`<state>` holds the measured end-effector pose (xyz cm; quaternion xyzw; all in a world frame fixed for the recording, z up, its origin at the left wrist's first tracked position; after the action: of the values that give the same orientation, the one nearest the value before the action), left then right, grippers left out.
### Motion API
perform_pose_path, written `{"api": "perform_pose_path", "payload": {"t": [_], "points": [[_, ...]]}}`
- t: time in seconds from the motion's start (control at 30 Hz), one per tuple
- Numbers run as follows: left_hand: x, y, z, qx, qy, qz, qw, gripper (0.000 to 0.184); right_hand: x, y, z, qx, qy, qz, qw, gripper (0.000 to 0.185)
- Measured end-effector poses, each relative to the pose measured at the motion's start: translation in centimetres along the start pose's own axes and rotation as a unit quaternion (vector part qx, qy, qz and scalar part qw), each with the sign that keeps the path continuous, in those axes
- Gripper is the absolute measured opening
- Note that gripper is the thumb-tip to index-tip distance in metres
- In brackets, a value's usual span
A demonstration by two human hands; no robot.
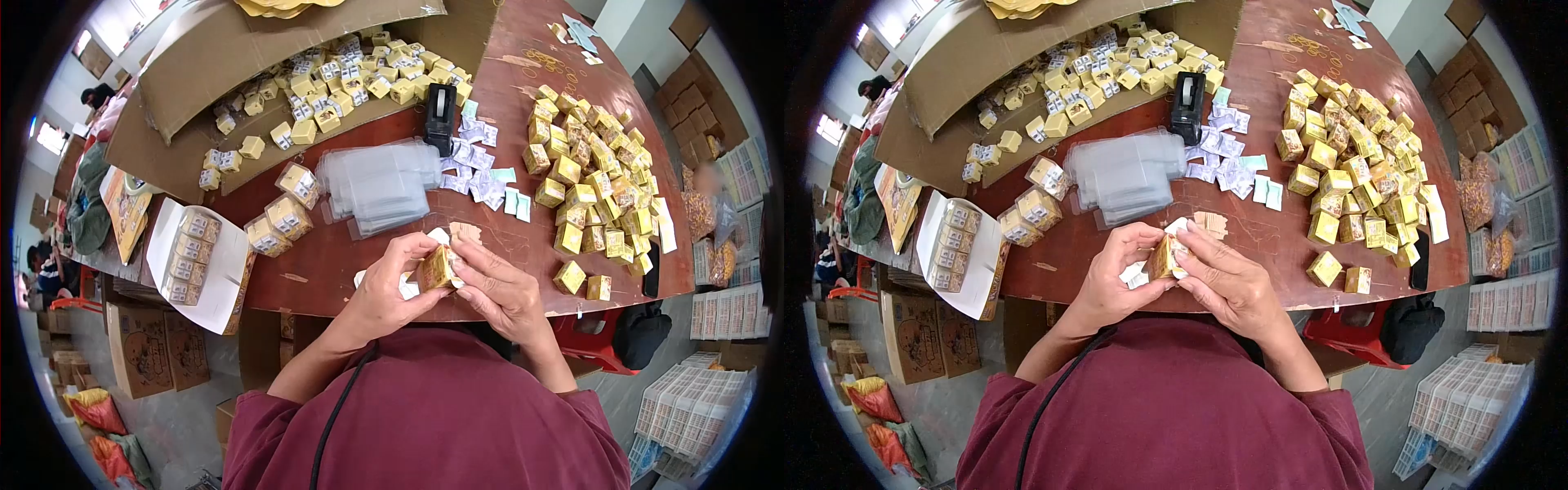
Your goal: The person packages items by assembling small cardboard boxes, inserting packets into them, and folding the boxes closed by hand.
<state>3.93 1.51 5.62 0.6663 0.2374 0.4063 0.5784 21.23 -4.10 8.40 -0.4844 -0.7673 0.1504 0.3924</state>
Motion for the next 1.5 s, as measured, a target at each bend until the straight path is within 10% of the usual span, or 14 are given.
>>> {"api": "perform_pose_path", "payload": {"t": [0.9,1.3,1.5], "points": [[-0.2,-1.4,0.1,-0.051,0.007,-0.108,0.993,0.07,0.5,2.4,0.5,0.141,0.026,0.171,0.975,0.021],[-0.3,-2.1,0.6,-0.046,0.004,-0.125,0.991,0.059,1.9,-1.6,-0.4,-0.18,-0.039,-0.107,0.977,0.03],[0.1,-1.7,0.6,-0.12,0.012,-0.13,0.984,0.069,1.1,3.2,-1.9,-0.055,0.094,0.08,0.991,0.024]]}}
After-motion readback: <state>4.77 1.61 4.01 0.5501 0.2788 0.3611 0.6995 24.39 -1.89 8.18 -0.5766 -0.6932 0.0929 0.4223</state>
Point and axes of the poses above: each hand's wrist, its own x-axis towards the middle knuckle, its own z-axis out of the palm, y = z × x, the point moved 7 cm from there along x, towards the middle knuckle, and after that the axes turned 12 degrees about -x, right-handed, at the moved point
